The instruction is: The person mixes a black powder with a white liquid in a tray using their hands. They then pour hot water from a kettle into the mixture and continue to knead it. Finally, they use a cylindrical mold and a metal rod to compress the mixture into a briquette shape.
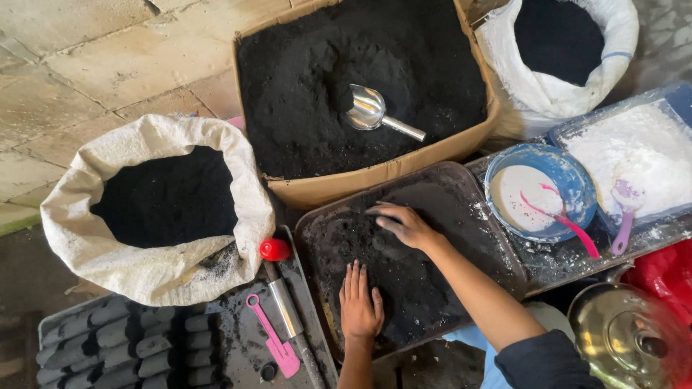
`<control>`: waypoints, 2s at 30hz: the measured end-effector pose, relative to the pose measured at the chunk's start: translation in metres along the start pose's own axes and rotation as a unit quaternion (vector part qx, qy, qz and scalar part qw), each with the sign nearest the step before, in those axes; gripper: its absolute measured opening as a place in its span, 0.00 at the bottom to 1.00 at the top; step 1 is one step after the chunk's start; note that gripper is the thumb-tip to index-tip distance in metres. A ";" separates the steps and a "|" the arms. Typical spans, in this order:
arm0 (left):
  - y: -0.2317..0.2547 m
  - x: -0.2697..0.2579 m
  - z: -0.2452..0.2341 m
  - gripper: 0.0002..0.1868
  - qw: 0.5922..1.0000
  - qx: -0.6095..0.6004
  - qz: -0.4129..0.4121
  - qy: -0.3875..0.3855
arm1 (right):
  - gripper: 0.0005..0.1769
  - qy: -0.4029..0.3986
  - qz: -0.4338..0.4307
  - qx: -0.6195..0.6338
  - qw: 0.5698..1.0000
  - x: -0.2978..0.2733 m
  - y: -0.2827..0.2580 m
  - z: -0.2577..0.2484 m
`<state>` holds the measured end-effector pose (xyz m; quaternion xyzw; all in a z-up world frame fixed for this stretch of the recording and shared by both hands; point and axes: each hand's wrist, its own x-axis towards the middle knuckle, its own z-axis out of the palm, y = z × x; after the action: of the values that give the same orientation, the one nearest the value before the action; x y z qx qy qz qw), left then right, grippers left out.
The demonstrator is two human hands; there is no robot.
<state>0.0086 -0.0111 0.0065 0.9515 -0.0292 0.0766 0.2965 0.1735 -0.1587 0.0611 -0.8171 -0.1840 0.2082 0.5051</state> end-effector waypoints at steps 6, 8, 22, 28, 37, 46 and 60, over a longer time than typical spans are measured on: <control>0.001 0.000 -0.002 0.26 1.000 0.002 -0.013 -0.028 | 0.34 -0.063 0.006 -0.224 0.972 -0.022 -0.029 0.025; 0.001 0.000 -0.004 0.26 0.999 -0.004 -0.016 -0.032 | 0.30 -0.039 0.000 -0.265 0.963 -0.046 -0.030 0.038; 0.002 0.000 -0.004 0.26 0.999 0.001 -0.006 -0.039 | 0.30 0.094 0.052 -0.423 0.900 -0.069 0.004 0.080; 0.002 0.003 -0.001 0.26 0.998 0.018 -0.009 -0.068 | 0.16 0.233 -0.047 -0.440 0.866 -0.047 0.024 0.078; -0.027 0.075 -0.014 0.22 0.991 -0.022 -0.003 0.133 | 0.19 0.154 0.078 -0.278 0.945 -0.073 -0.001 0.049; -0.001 0.112 0.005 0.24 0.985 -0.171 -0.009 -0.032 | 0.22 0.287 -0.025 -0.136 0.948 -0.049 0.032 0.028; 0.038 0.043 0.003 0.33 0.987 -0.040 0.133 -0.085 | 0.24 0.226 -0.021 -0.255 0.940 -0.101 0.005 0.071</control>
<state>0.0478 -0.0443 0.0319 0.9297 -0.1839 0.0329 0.3175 0.0511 -0.1597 0.0438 -0.9400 -0.1285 -0.0465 0.3127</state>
